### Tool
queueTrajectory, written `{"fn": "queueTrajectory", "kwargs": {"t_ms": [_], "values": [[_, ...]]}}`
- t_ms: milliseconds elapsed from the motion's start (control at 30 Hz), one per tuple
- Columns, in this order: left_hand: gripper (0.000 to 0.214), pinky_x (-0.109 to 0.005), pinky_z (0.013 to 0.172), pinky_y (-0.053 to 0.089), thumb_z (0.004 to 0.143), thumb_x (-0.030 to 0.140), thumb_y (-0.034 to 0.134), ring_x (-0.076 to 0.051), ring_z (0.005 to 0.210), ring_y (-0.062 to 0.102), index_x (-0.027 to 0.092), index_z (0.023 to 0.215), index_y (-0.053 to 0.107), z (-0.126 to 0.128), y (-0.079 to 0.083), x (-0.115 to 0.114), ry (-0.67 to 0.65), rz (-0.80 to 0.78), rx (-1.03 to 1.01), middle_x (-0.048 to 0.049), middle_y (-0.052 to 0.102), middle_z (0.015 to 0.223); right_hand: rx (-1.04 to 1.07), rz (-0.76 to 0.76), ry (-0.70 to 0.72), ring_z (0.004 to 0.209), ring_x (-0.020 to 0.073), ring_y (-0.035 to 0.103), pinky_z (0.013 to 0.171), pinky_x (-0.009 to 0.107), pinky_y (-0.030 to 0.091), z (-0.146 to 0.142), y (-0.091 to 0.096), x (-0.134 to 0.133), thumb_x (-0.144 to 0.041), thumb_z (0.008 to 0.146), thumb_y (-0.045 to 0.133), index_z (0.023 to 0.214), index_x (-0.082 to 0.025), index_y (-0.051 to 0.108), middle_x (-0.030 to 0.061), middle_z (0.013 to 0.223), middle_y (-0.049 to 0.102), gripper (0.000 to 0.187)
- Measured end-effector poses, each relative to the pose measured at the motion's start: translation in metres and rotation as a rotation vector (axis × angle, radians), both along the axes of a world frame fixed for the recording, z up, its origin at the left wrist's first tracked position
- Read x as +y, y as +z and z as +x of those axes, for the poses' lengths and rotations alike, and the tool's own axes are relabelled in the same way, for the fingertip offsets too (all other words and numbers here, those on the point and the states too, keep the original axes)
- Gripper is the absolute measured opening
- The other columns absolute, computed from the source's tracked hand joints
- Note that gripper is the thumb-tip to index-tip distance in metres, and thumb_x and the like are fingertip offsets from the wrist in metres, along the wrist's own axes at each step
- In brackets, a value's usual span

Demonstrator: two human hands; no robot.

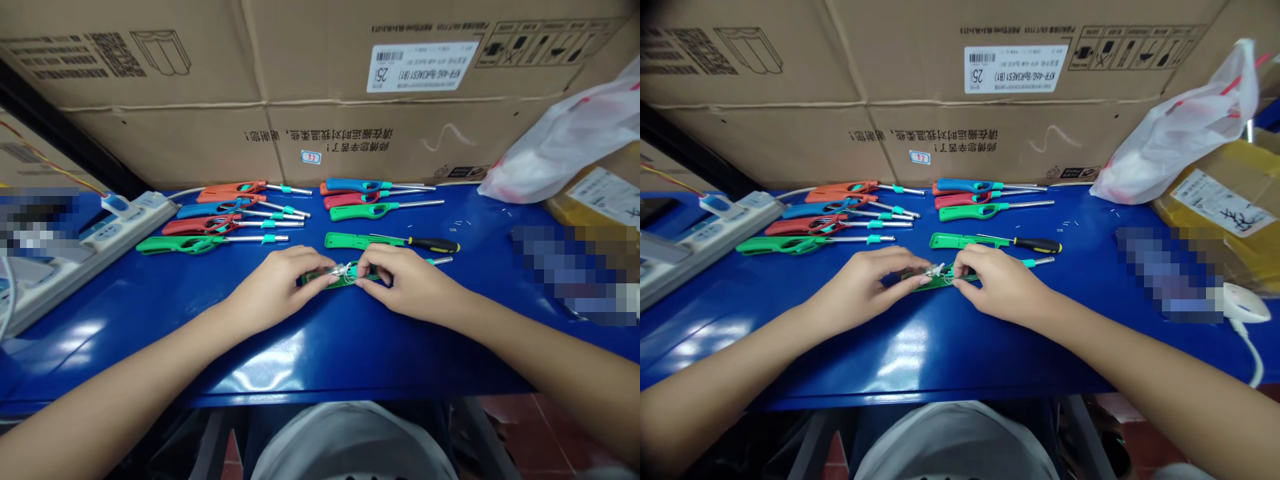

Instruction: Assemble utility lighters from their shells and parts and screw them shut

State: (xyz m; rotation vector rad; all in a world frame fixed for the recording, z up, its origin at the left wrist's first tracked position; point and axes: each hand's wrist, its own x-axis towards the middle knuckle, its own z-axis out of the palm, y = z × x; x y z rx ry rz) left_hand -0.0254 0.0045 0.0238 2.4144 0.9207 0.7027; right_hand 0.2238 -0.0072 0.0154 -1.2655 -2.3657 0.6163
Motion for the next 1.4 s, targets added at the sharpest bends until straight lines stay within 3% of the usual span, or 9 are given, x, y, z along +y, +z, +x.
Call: {"fn": "queueTrajectory", "kwargs": {"t_ms": [200,400,533,1400], "values": [[0.020,-0.024,0.073,0.051,0.098,0.027,0.065,-0.014,0.081,0.067,0.017,0.110,0.076,-0.002,-0.011,0.008,0.044,-0.041,-0.016,-0.0041,0.073,0.093,0.245,-0.134,-0.086,0.049,0.0085,0.044,0.048,0.023,0.035,0.000,-0.013,0.004,-0.024,0.089,0.066,0.090,-0.019,0.070,-0.0060,0.059,0.050,0.007],[0.022,-0.029,0.084,0.053,0.102,0.026,0.058,-0.018,0.094,0.068,0.015,0.113,0.074,0.000,-0.015,0.005,0.003,-0.016,-0.001,-0.0070,0.074,0.102,0.321,-0.044,-0.043,0.056,0.0071,0.050,0.048,0.021,0.038,0.003,-0.012,0.003,-0.025,0.093,0.065,0.092,-0.017,0.076,-0.0003,0.075,0.061,0.013],[0.023,-0.030,0.089,0.052,0.103,0.024,0.055,-0.019,0.098,0.067,0.014,0.115,0.072,0.002,-0.018,0.003,-0.013,0.011,0.015,-0.0074,0.074,0.105,0.344,-0.023,-0.041,0.054,0.0066,0.048,0.047,0.020,0.037,0.002,-0.015,0.003,-0.025,0.093,0.067,0.091,-0.017,0.077,-0.0011,0.071,0.060,0.013],[0.022,-0.030,0.086,0.052,0.102,0.021,0.058,-0.019,0.094,0.065,0.015,0.118,0.071,0.003,-0.022,0.002,-0.034,0.049,0.027,-0.0062,0.071,0.100,0.329,0.077,0.035,0.052,0.0053,0.044,0.049,0.021,0.035,0.003,-0.020,0.002,-0.014,0.091,0.066,0.090,-0.015,0.075,-0.0028,0.069,0.057,0.009]]}}
